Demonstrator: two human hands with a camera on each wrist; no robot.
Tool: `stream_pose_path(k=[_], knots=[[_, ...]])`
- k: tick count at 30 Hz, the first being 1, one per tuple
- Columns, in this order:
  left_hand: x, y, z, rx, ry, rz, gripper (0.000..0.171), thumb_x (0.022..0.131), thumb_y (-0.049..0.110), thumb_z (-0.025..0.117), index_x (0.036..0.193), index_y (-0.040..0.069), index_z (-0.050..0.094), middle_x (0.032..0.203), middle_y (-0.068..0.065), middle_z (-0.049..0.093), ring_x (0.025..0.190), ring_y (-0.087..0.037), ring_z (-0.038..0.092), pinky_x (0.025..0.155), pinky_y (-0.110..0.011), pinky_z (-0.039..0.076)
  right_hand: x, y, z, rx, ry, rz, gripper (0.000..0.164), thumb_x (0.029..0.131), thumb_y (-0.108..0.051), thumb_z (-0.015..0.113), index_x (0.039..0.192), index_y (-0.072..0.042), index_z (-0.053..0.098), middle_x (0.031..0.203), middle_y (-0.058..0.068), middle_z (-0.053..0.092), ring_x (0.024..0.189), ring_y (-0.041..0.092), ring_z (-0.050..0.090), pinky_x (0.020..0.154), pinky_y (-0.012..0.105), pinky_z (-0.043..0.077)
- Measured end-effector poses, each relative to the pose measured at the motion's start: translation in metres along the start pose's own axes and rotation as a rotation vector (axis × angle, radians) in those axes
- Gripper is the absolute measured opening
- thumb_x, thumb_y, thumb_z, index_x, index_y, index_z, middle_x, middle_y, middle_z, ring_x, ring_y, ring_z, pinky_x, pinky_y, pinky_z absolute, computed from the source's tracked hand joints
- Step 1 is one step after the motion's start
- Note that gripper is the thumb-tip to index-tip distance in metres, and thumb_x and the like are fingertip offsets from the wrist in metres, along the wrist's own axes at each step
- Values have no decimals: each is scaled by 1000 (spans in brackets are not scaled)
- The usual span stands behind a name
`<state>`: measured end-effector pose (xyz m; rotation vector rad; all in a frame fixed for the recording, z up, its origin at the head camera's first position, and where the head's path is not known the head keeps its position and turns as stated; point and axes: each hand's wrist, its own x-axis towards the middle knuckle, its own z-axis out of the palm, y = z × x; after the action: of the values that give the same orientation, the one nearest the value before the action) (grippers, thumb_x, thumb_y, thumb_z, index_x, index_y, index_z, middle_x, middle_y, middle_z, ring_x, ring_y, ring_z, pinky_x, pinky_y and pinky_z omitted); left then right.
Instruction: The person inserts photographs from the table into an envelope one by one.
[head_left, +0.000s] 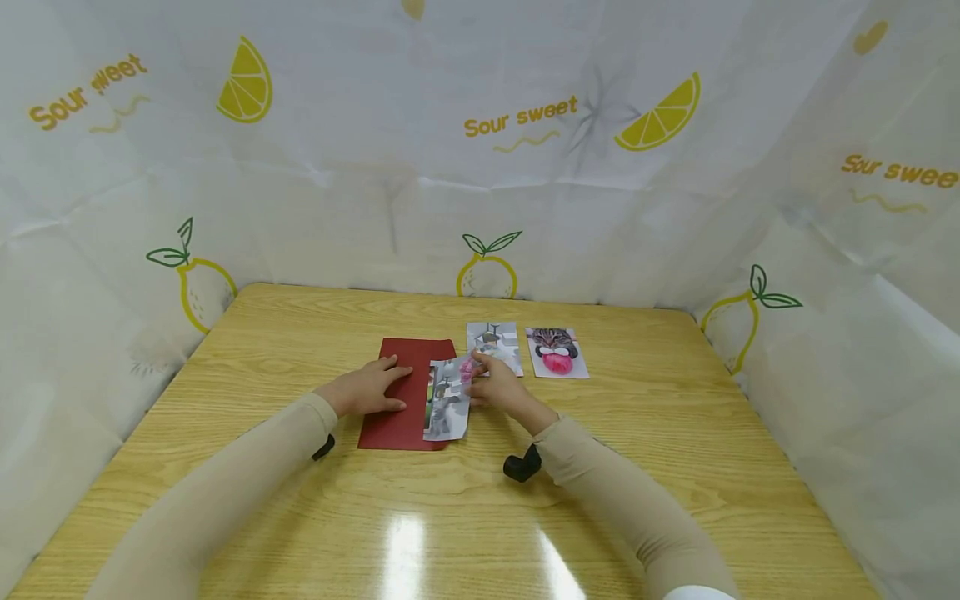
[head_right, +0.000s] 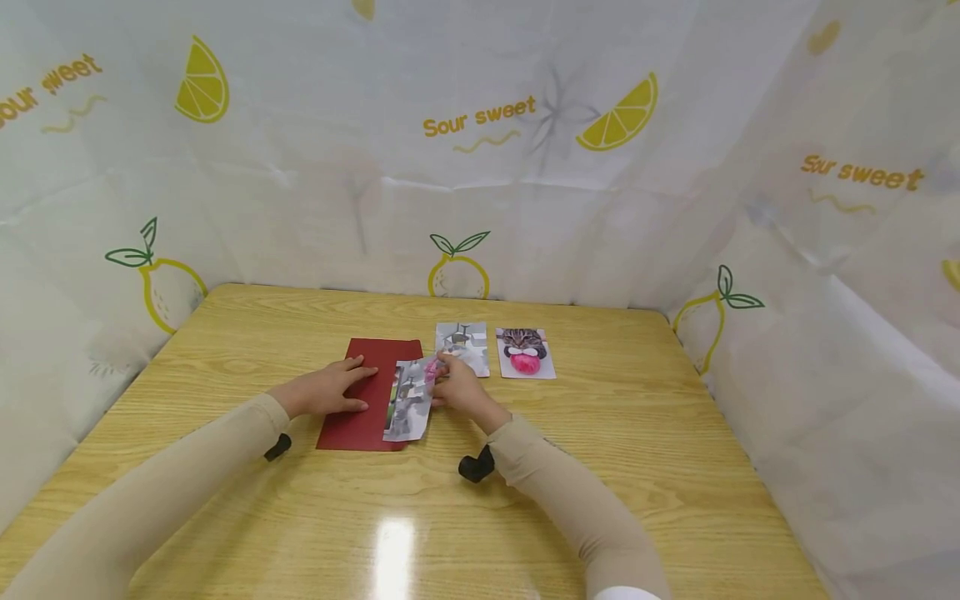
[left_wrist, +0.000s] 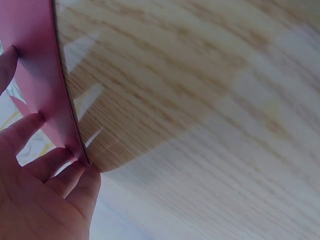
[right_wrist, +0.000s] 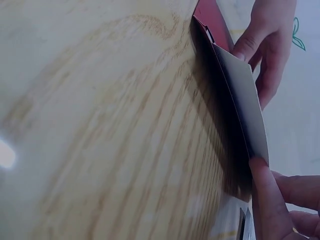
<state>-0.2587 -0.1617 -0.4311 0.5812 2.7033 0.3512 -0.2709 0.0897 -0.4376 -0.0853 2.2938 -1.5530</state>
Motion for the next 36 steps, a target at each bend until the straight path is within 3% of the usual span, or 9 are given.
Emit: stream_pose_path(k=[11, 28, 36], knots=[[1, -1, 0, 1, 2, 8, 71, 93, 40, 62, 152, 13, 34, 159, -22, 18, 145, -43, 19, 111, -54, 33, 3, -2, 4, -27, 19, -2, 76, 87, 11, 62, 153, -10, 31, 121, 17, 53, 72, 13, 58, 69, 33, 59], [0, 0, -1, 2, -8, 3, 71, 93, 40, 62, 152, 12, 34, 159, -23, 18, 145, -44, 19, 111, -55, 31, 11, 4, 16, -28, 4, -47, 75, 83, 17, 63, 150, 1, 32, 111, 19, 55, 76, 16, 59, 63, 30, 59], [1, 0, 0, -3, -8, 1, 71, 93, 40, 62, 152, 13, 33, 159, -23, 18, 145, -44, 19, 112, -55, 31, 11, 1, 18, -10, 6, -25, 73, 84, 16, 63, 149, 0, 33, 98, 11, 54, 71, 13, 57, 61, 29, 58]])
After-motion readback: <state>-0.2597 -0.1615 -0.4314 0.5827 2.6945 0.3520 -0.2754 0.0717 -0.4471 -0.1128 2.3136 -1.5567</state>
